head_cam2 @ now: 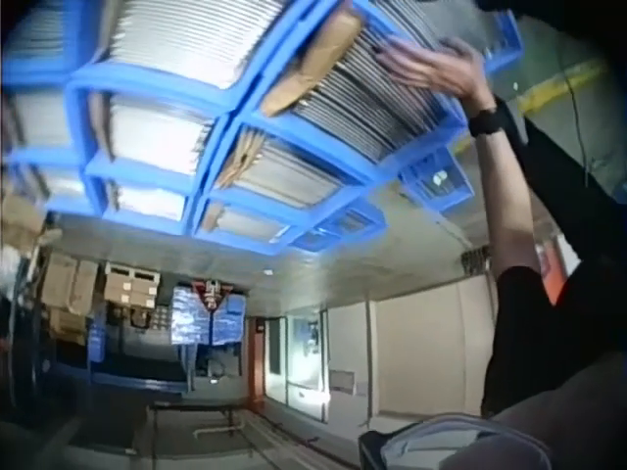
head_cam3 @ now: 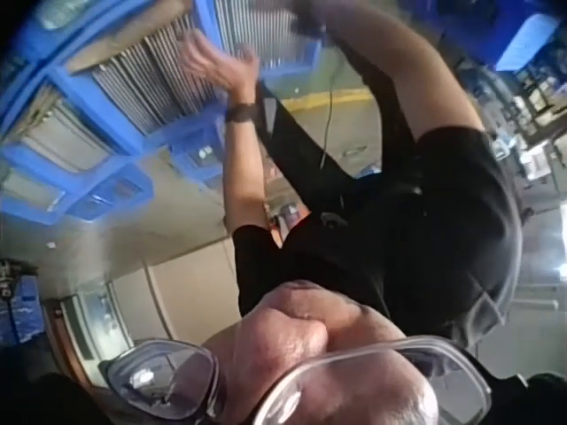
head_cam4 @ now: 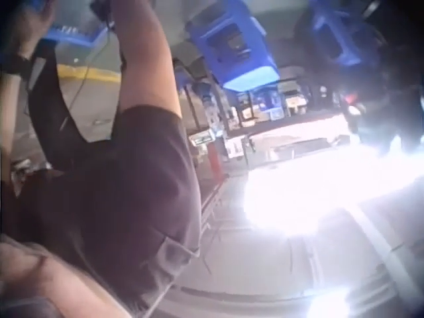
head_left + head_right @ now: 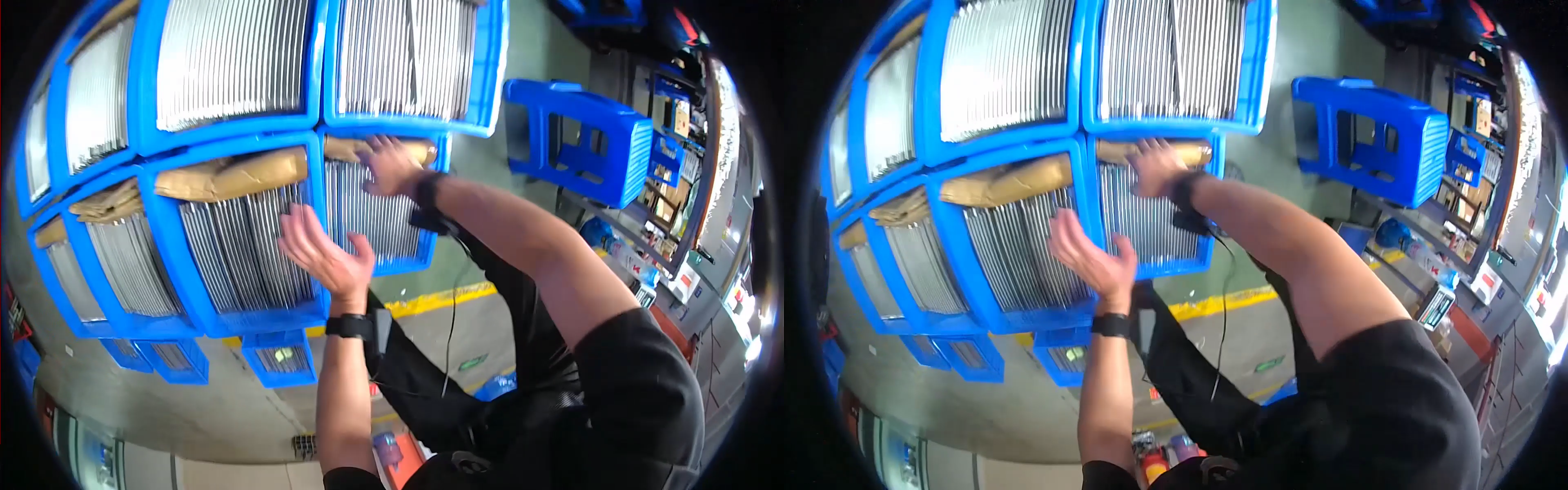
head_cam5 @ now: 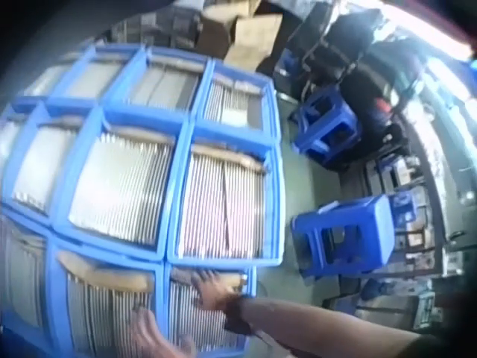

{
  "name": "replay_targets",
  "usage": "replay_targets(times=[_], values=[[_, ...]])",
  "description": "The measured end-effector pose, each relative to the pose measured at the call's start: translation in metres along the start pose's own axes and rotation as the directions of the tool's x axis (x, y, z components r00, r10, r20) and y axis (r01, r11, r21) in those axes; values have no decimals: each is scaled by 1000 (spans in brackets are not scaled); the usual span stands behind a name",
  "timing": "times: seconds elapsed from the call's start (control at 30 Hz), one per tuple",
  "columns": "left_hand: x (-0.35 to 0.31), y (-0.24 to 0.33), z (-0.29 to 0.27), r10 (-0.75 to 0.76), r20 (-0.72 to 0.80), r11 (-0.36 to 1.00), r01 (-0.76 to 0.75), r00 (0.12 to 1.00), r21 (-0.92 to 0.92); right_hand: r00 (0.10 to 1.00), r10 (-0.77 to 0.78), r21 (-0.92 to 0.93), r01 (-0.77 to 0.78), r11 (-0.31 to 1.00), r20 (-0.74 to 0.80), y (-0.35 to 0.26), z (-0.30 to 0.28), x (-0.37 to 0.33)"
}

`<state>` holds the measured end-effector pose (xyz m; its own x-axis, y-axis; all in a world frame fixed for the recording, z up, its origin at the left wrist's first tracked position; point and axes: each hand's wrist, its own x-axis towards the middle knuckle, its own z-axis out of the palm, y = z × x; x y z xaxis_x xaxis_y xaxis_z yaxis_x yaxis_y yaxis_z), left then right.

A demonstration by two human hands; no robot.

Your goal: The person folds cardboard sheets by hand and places them into blue crates containing metal plates. After filling several crates, the person pushes the crates together on the floor.

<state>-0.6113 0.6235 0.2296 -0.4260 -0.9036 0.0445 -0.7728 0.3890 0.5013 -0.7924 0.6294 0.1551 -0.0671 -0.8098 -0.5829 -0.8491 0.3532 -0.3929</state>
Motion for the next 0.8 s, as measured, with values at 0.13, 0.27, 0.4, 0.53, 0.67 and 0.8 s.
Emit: replay_targets(times=[0.13,0.27,0.4,0.53,0.67,0.8], values=[[6,76,11,-303,359,706,461,883,-538,940,330,73,-336,939,83,15,-79,-95],[78,85,60,-446,768,-10,855,460,-518,717,495,493,-241,836,-490,95,-120,-98],[90,89,112,-603,744,-358,736,287,-574,617,742,815,-270,512,-262,139,-187,-30],[90,119,126,-666,702,-466,595,252,-655,618,627,575,-321,753,-475,187,-161,17],[92,120,113,-669,711,-494,585,217,-643,508,577,266,-558,786,-639,166,-150,28],[86,113,107,-594,741,-471,611,313,-636,636,394,282,-275,919,-663,199,-150,30]])
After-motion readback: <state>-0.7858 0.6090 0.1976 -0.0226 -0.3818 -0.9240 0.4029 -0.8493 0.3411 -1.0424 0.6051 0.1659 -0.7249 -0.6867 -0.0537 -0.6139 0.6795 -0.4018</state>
